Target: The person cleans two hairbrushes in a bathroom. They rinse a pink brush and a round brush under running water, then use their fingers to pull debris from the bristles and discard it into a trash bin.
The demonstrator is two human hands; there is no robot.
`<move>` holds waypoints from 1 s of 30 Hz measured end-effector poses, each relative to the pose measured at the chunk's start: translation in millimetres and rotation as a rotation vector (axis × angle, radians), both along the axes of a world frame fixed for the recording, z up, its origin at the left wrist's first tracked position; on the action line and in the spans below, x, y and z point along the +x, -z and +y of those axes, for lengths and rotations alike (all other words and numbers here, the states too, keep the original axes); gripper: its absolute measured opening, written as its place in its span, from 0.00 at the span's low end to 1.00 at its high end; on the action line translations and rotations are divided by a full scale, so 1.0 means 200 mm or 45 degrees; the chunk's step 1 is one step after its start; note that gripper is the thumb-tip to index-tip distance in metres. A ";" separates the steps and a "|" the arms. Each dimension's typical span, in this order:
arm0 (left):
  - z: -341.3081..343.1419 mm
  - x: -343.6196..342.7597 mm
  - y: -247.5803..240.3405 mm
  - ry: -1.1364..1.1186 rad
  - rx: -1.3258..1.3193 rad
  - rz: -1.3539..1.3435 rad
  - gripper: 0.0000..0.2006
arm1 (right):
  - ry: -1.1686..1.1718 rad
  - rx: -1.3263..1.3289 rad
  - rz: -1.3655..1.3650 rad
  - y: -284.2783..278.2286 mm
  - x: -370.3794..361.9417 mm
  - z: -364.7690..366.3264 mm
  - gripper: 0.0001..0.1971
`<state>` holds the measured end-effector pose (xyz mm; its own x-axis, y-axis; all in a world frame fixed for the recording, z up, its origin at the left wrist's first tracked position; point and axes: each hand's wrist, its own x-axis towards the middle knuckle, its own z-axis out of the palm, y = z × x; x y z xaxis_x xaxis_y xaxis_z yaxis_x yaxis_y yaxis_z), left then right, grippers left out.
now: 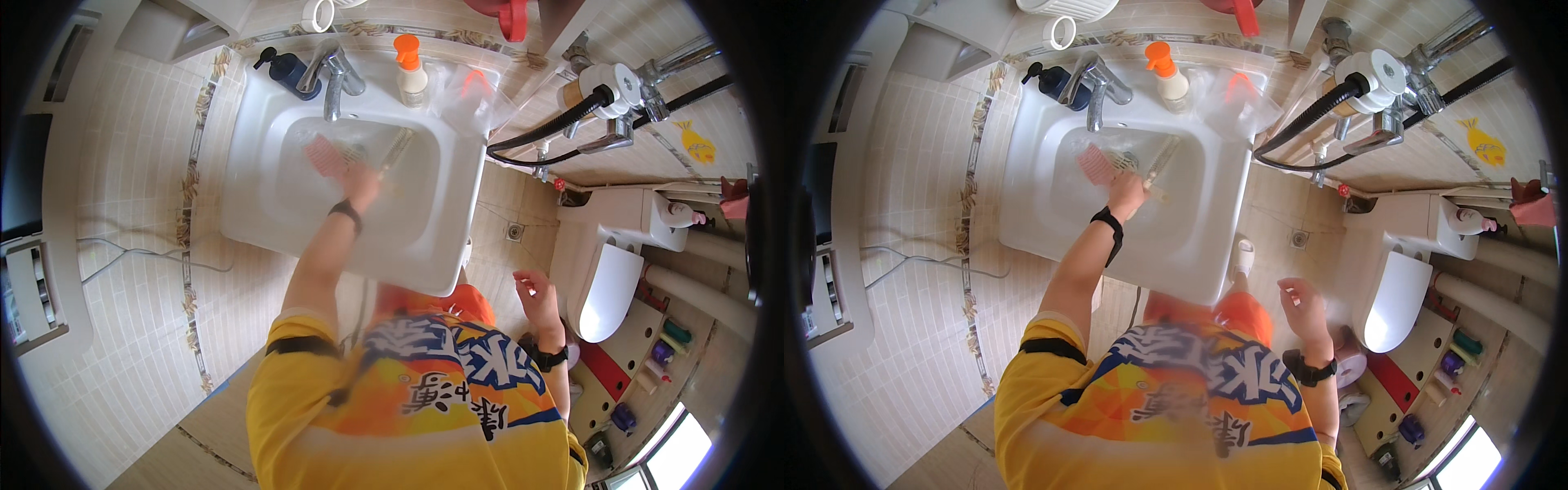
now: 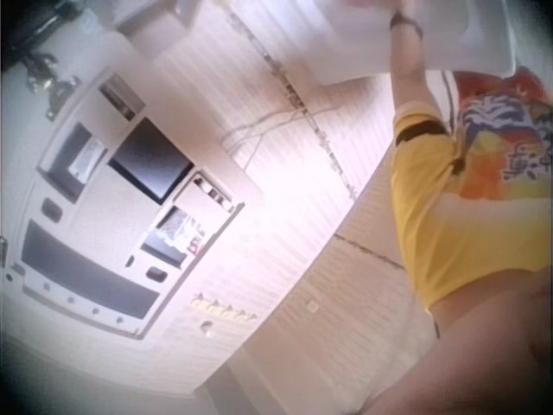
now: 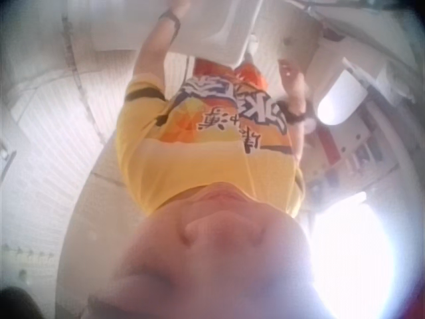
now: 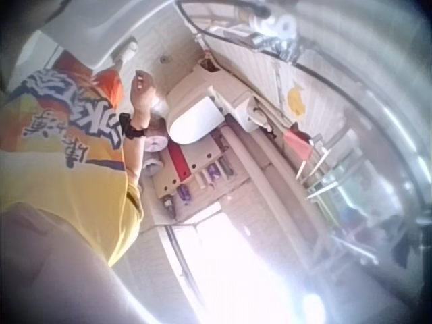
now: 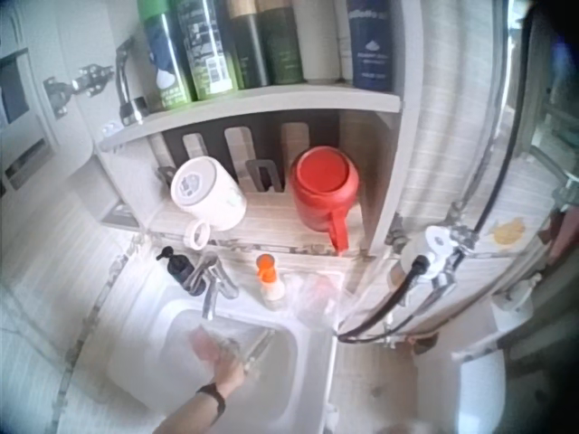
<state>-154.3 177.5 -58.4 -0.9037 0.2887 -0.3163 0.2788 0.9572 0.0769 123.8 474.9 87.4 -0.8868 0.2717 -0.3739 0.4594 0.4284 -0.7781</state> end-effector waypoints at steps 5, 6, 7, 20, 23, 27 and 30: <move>-0.08 0.08 -0.24 0.117 0.072 0.428 0.10 | -0.156 -0.079 0.175 -0.01 -0.15 -0.08 0.07; -0.10 0.10 -0.27 0.121 0.067 0.511 0.11 | -0.213 -0.078 0.240 -0.02 -0.21 -0.11 0.07; -0.10 0.11 -0.29 0.135 0.016 0.535 0.10 | -0.264 -0.077 0.303 -0.02 -0.27 -0.14 0.07; -0.21 0.41 -0.80 0.273 0.206 0.924 0.10 | -0.249 -0.084 0.727 -0.11 -0.81 -0.54 0.10; -0.23 0.45 -0.86 0.326 0.229 0.989 0.09 | -0.284 0.113 0.957 -0.15 -0.85 -0.58 0.10; -0.24 0.47 -0.91 0.396 0.234 1.015 0.07 | -0.435 0.273 1.077 -0.18 -0.91 -0.61 0.13; -0.24 0.47 -0.95 0.492 0.174 1.042 0.05 | -0.569 0.320 0.965 -0.26 -0.95 -0.67 0.13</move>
